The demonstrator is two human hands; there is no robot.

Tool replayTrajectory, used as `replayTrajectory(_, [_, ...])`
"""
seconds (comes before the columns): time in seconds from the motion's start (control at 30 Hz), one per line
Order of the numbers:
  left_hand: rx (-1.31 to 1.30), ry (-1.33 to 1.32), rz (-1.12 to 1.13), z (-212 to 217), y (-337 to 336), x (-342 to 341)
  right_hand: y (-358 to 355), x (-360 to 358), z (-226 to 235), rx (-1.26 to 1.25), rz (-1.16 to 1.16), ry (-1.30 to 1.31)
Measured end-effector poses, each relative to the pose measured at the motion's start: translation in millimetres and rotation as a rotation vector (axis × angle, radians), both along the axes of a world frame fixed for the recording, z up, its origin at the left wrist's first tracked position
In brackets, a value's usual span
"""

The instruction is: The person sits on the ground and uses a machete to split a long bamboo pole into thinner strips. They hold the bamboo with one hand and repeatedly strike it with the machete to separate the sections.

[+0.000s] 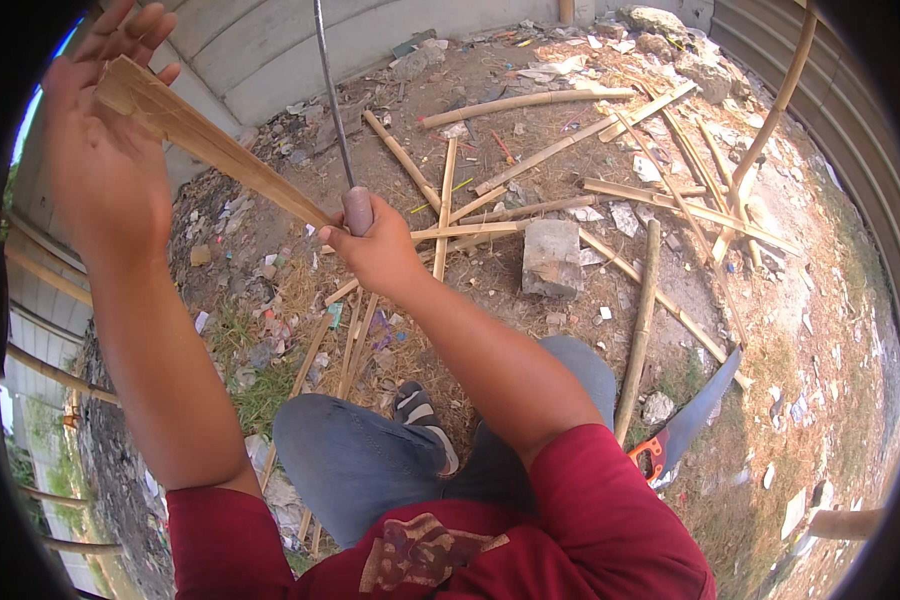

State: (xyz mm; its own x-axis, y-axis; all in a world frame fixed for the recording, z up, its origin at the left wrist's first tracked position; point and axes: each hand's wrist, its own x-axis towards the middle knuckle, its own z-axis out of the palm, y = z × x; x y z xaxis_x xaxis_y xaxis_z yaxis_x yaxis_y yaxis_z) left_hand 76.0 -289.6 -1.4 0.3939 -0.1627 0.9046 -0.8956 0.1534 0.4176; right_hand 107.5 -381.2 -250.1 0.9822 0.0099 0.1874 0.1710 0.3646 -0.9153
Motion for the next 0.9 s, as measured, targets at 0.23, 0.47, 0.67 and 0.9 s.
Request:
replayTrajectory(0.23, [0.898, 0.374, -0.122, -132, 58, -128, -42, 11, -3, 0.056, -0.157, 0.096])
replayTrajectory(0.47, [0.834, 0.636, -0.849, -218, 27, -202, -65, 22, -12, 0.087, -0.234, 0.090])
replayTrajectory(0.67, [0.803, 0.641, -0.982, -221, 23, -201, -68, 19, -11, 0.066, -0.235, 0.107])
replayTrajectory(0.9, [0.780, 0.589, -1.029, -216, 21, -198, -68, 19, -4, 0.010, -0.237, 0.127])
